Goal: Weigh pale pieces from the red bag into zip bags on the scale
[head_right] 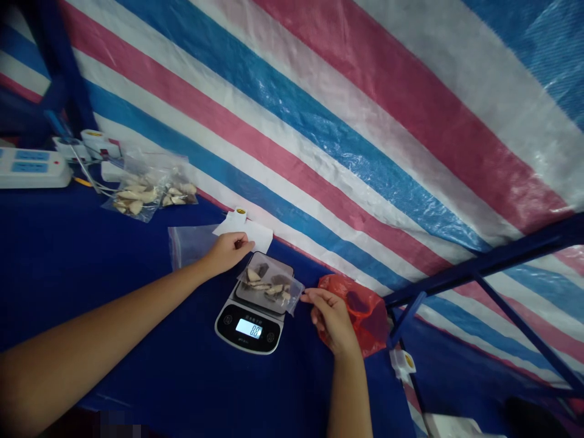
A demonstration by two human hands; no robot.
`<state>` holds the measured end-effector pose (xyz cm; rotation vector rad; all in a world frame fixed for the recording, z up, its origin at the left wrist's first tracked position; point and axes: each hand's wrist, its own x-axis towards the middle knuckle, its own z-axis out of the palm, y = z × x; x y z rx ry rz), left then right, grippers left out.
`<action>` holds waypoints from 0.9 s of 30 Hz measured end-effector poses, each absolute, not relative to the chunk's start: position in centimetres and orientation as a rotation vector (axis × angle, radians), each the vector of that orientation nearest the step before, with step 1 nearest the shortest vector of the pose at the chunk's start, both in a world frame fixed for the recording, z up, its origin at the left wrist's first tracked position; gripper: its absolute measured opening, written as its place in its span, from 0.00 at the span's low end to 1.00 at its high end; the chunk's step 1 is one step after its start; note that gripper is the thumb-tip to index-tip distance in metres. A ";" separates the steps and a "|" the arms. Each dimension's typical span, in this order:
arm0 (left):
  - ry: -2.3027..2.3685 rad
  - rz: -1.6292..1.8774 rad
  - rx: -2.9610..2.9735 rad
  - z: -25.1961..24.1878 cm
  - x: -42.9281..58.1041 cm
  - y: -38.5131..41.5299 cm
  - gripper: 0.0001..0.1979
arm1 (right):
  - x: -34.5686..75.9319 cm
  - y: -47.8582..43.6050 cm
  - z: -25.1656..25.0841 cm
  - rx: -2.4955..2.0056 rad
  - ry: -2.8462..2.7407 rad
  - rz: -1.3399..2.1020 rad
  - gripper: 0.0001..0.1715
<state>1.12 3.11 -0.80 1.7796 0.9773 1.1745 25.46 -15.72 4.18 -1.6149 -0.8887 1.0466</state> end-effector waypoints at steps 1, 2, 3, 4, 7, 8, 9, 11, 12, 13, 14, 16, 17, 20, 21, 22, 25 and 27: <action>0.979 1.171 1.777 -0.8 1.1 3.1 0.16 | 25.7 -15.8 4.3 -1.615 -0.869 1.015 0.29; 0.977 1.170 1.775 -0.8 1.1 3.1 0.16 | 25.9 -15.9 4.3 -1.616 -0.860 0.997 0.29; 0.972 1.172 1.773 -0.7 1.1 3.1 0.16 | 26.1 -15.9 4.4 -1.617 -0.855 0.992 0.28; 0.967 1.176 1.772 -0.7 1.1 3.1 0.16 | 26.2 -16.0 4.3 -1.618 -0.852 0.992 0.28; 0.964 1.193 1.766 -0.8 1.2 3.2 0.16 | 26.5 -16.0 4.0 -1.628 -0.845 0.988 0.28; 0.967 1.197 1.764 -0.8 1.2 3.2 0.16 | 26.6 -15.9 3.8 -1.632 -0.848 0.989 0.28; 0.971 1.197 1.763 -0.8 1.2 3.2 0.16 | 26.7 -15.9 3.7 -1.637 -0.850 0.992 0.29; 0.981 1.195 1.761 -0.8 1.1 3.2 0.16 | 26.9 -15.8 3.3 -1.652 -0.851 1.002 0.29; 0.984 1.195 1.760 -0.8 1.1 3.2 0.16 | 27.0 -15.8 3.2 -1.658 -0.849 1.008 0.29; 0.984 1.194 1.759 -0.9 1.1 3.2 0.17 | 27.2 -15.8 3.1 -1.664 -0.848 1.014 0.29; 0.984 1.194 1.758 -0.9 1.1 3.2 0.17 | 27.2 -15.8 3.0 -1.669 -0.847 1.017 0.30; 0.979 1.194 1.755 -0.9 1.1 3.1 0.17 | 27.3 -15.8 2.9 -1.677 -0.852 1.021 0.30; 0.977 1.194 1.755 -0.9 1.1 3.1 0.17 | 27.3 -15.8 2.8 -1.681 -0.855 1.022 0.30; 0.973 1.193 1.754 -0.9 1.1 3.2 0.16 | 27.1 -15.8 2.9 -1.694 -0.859 1.032 0.31; 0.973 1.193 1.755 -0.9 1.1 3.2 0.16 | 27.1 -15.8 2.9 -1.698 -0.860 1.036 0.31; 0.973 1.192 1.756 -0.9 1.1 3.2 0.16 | 27.0 -15.8 3.0 -1.703 -0.862 1.038 0.31; 0.977 1.196 1.758 -0.8 1.1 3.2 0.17 | 26.7 -15.8 3.3 -1.714 -0.878 1.051 0.31; 0.975 1.197 1.757 -0.8 1.1 3.1 0.17 | 26.6 -15.9 3.5 -1.717 -0.888 1.059 0.32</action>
